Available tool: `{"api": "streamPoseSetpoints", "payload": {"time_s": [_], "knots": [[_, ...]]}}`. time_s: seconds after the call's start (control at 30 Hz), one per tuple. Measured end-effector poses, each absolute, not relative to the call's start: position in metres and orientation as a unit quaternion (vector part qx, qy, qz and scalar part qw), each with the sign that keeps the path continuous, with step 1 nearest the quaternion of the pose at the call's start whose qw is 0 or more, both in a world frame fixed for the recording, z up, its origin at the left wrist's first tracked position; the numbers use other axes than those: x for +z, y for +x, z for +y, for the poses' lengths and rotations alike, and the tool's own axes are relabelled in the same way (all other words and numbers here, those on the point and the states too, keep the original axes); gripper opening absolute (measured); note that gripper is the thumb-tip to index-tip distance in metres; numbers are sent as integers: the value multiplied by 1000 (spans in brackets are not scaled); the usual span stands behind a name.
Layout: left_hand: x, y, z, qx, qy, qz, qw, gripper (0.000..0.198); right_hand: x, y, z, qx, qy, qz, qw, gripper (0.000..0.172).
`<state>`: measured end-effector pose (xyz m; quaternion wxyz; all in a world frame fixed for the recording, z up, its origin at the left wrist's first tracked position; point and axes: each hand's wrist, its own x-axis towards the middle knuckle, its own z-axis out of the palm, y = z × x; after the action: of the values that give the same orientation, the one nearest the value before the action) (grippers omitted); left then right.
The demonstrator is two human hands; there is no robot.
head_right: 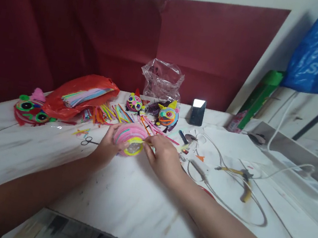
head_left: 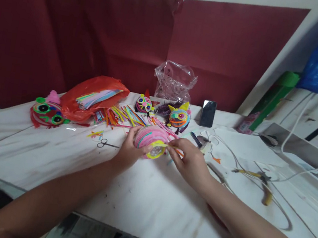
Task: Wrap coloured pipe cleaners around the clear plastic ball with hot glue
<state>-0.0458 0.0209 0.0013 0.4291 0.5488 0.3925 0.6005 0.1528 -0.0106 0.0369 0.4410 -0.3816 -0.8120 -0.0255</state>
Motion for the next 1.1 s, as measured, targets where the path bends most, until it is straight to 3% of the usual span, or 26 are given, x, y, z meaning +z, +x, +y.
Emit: {"api": "streamPoseSetpoints", "payload": {"time_s": [0.13, 0.47, 0.67, 0.93, 1.1], "knots": [[0, -48, 23, 601, 558, 396, 414, 80, 24, 143, -9, 118, -428, -759, 477, 12], [-1, -40, 19, 588, 581, 390, 406, 83, 19, 139, -6, 237, -445, -704, 501, 22], [-10, -43, 25, 590, 600, 341, 418, 88, 18, 143, -2, 251, -457, -687, 505, 23], [-11, -43, 25, 580, 609, 347, 415, 70, 16, 143, -2, 241, -461, -685, 510, 21], [-13, -41, 24, 563, 601, 392, 410, 78, 17, 143, -2, 224, -464, -692, 505, 18]]}}
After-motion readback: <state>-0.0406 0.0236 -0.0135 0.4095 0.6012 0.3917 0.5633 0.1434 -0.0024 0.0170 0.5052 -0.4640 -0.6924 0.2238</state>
